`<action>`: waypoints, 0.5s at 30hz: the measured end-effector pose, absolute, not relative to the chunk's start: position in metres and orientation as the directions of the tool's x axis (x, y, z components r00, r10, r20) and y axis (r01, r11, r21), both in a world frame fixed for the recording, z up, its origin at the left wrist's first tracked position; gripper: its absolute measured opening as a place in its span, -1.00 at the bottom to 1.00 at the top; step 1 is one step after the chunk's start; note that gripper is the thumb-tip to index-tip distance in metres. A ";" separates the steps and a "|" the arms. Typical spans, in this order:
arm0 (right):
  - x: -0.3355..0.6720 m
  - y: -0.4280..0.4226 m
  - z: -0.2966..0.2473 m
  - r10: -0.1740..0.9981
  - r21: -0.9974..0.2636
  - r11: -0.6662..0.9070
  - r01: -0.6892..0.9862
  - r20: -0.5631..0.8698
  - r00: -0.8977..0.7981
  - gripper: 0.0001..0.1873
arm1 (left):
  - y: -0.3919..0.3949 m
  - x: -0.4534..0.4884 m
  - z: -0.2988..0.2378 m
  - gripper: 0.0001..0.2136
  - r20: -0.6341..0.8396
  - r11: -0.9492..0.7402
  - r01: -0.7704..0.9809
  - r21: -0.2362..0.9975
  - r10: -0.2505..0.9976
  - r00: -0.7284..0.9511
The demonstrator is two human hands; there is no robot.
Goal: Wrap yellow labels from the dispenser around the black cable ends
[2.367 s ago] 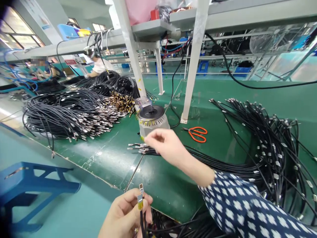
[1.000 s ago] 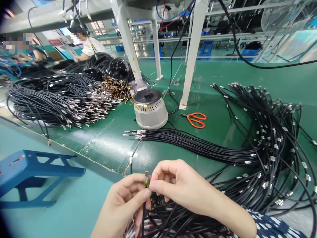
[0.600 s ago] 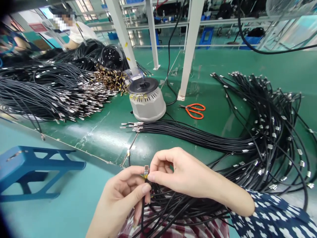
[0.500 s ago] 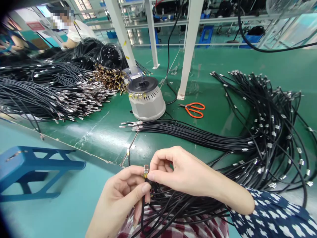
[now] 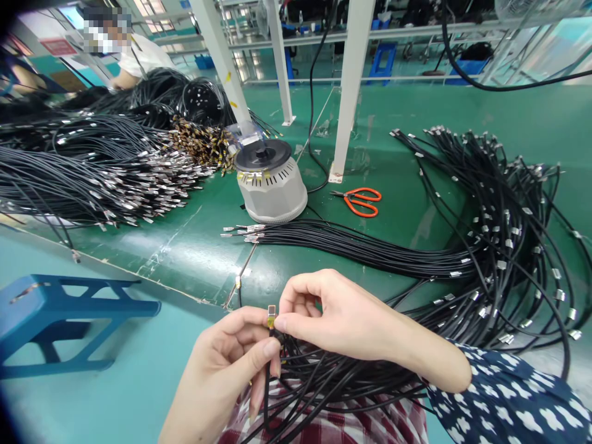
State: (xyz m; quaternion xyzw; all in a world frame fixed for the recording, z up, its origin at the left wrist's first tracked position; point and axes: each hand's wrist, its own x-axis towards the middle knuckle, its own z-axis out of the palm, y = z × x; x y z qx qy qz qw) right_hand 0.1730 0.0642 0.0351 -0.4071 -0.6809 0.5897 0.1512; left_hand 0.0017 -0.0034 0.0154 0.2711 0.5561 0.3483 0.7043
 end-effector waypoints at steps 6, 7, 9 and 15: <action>0.174 0.062 0.036 0.737 -0.921 -0.012 0.389 -0.271 -0.619 -0.85 | -0.005 0.001 0.014 -0.70 -0.576 0.595 -0.175 0.785 0.804 0.147; 0.174 0.062 0.036 0.739 -0.921 -0.011 0.390 -0.271 -0.618 -0.85 | -0.005 0.000 0.014 -0.70 -0.577 0.596 -0.177 0.783 0.803 0.148; 0.173 0.063 0.036 0.739 -0.922 -0.015 0.388 -0.271 -0.616 -0.85 | -0.005 0.001 0.014 -0.69 -0.577 0.596 -0.181 0.782 0.803 0.152; 0.173 0.063 0.035 0.743 -0.925 -0.037 0.378 -0.278 -0.608 -0.83 | -0.006 0.001 0.014 -0.71 -0.581 0.602 -0.176 0.779 0.798 0.160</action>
